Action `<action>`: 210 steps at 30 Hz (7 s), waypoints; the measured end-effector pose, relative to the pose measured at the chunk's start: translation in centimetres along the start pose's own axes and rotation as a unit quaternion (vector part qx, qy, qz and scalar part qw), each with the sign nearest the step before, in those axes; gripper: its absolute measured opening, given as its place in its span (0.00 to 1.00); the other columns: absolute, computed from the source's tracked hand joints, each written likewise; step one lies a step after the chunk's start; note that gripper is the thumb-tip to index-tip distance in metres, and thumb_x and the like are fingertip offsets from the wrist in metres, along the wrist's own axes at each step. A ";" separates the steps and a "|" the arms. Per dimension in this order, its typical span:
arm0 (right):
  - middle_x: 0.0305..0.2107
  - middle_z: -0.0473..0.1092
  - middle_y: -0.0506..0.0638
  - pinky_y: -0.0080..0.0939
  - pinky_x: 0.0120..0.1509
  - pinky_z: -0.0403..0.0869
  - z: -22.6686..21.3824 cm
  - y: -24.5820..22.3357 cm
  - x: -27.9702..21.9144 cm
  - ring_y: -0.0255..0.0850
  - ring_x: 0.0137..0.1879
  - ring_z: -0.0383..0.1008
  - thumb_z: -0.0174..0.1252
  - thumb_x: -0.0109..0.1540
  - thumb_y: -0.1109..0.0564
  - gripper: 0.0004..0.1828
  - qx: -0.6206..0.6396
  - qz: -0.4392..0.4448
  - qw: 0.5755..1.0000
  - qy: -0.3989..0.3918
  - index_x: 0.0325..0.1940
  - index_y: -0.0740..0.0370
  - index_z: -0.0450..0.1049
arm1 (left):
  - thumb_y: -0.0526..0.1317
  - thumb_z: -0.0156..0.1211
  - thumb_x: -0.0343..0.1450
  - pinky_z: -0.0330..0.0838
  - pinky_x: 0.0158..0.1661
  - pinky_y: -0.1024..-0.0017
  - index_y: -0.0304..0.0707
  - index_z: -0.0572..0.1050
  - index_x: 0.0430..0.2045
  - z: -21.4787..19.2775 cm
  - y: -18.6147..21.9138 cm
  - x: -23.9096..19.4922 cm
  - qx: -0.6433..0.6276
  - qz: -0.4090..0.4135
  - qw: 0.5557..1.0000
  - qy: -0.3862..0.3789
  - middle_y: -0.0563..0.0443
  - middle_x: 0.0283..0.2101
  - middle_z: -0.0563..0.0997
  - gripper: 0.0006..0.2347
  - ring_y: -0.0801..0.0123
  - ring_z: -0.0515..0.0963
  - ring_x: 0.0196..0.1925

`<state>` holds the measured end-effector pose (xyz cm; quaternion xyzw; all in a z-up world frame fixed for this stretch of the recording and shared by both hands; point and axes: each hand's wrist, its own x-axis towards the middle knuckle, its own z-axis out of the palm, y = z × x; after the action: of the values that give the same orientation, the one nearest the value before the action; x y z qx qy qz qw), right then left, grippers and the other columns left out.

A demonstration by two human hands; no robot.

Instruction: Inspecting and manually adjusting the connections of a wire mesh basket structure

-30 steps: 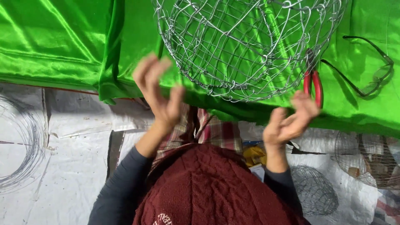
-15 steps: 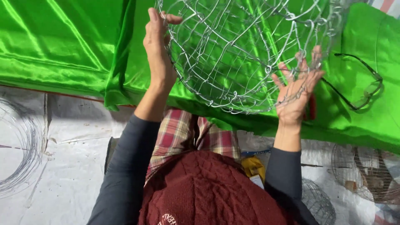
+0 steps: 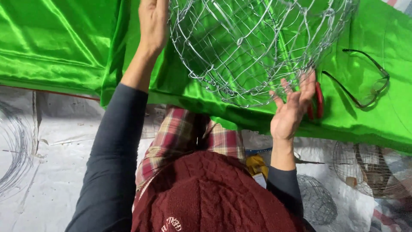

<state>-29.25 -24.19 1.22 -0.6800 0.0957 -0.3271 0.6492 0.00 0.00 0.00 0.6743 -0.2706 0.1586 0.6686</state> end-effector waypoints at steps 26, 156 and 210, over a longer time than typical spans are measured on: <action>0.32 0.74 0.50 0.59 0.60 0.69 2.9 3.3 -0.6 0.53 0.44 0.73 0.61 0.65 0.31 0.28 -0.375 -0.387 0.842 0.028 0.32 0.58 0.74 | 0.57 0.71 0.69 0.71 0.39 0.64 0.44 0.77 0.37 2.2 10.2 -13.1 0.282 0.219 0.932 -0.056 0.48 0.49 0.77 0.18 0.61 0.76 0.32; 0.35 0.69 0.53 0.37 0.44 0.73 0.4 4.8 -1.9 0.40 0.38 0.70 0.48 0.67 0.73 0.06 -0.187 -0.222 0.955 0.065 0.46 0.70 0.67 | 0.40 0.50 0.79 0.70 0.38 0.75 0.30 0.78 0.38 -6.4 10.1 -14.7 0.016 -0.007 0.999 0.042 0.52 0.35 0.80 0.12 0.71 0.74 0.35; 0.50 0.68 0.65 0.56 0.65 0.63 2.9 3.3 -0.6 0.59 0.57 0.66 0.60 0.65 0.31 0.38 -0.345 -0.396 0.847 0.078 0.55 0.71 0.65 | 0.48 0.60 0.76 0.64 0.51 0.58 0.49 0.80 0.45 5.2 11.1 -15.0 0.271 0.296 0.916 -0.007 0.57 0.42 0.84 0.10 0.58 0.81 0.51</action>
<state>-27.08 -22.00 -1.90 -0.8127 -0.0248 -0.5542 0.1782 -19.23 -2.41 0.13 0.7198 -0.4093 0.4120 0.3803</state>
